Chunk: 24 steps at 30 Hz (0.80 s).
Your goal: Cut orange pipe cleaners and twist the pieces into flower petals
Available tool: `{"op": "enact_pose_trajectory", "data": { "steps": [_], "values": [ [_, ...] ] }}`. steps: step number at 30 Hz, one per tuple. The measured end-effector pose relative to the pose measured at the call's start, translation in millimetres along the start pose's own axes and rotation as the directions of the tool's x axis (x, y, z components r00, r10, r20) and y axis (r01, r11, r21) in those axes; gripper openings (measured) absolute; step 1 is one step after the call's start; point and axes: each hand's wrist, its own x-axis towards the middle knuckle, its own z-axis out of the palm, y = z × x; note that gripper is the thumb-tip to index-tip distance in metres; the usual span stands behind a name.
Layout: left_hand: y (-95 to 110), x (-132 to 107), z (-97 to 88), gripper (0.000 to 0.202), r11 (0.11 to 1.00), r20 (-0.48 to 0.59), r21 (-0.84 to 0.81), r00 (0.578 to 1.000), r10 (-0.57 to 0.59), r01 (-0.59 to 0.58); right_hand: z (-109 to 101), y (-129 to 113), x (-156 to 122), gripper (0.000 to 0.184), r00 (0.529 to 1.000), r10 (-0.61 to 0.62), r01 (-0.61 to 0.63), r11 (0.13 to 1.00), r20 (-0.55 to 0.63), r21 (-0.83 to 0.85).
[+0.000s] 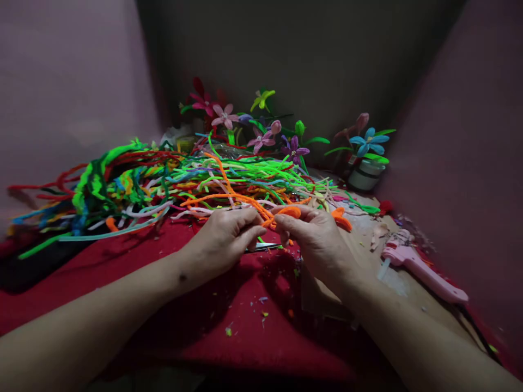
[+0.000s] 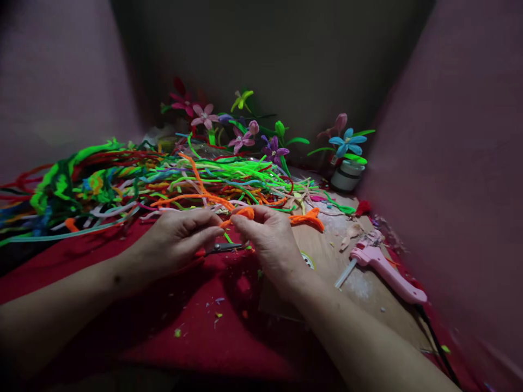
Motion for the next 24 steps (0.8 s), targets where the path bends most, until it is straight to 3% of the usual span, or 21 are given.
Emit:
{"op": "enact_pose_trajectory", "data": {
  "steps": [5,9,15,19,24],
  "values": [
    [2,2,-3.0,0.027,0.962,0.115,-0.189,0.978,-0.176,0.196,-3,7,2,0.024,0.995,-0.073,0.067,0.994,-0.07,-0.089],
    [1,2,0.6,0.032,0.895,0.217,-0.314,0.941,-0.258,0.318,-3,11,3,0.026,0.995,-0.069,0.065,0.996,-0.068,-0.067],
    [4,4,-0.3,0.031,0.734,0.367,-0.493,0.877,-0.311,0.467,-2,10,3,0.023,1.0,0.017,-0.018,0.994,0.009,0.108],
    [-4,2,-0.4,0.03,0.599,0.464,-0.575,0.825,-0.323,0.557,-3,8,4,0.024,0.997,0.073,-0.072,0.989,0.0,0.13],
    [-10,3,-3.0,0.03,0.607,0.483,-0.561,0.818,-0.312,0.563,-3,8,6,0.024,0.999,0.053,-0.053,0.993,0.005,0.105]
  ]
}}
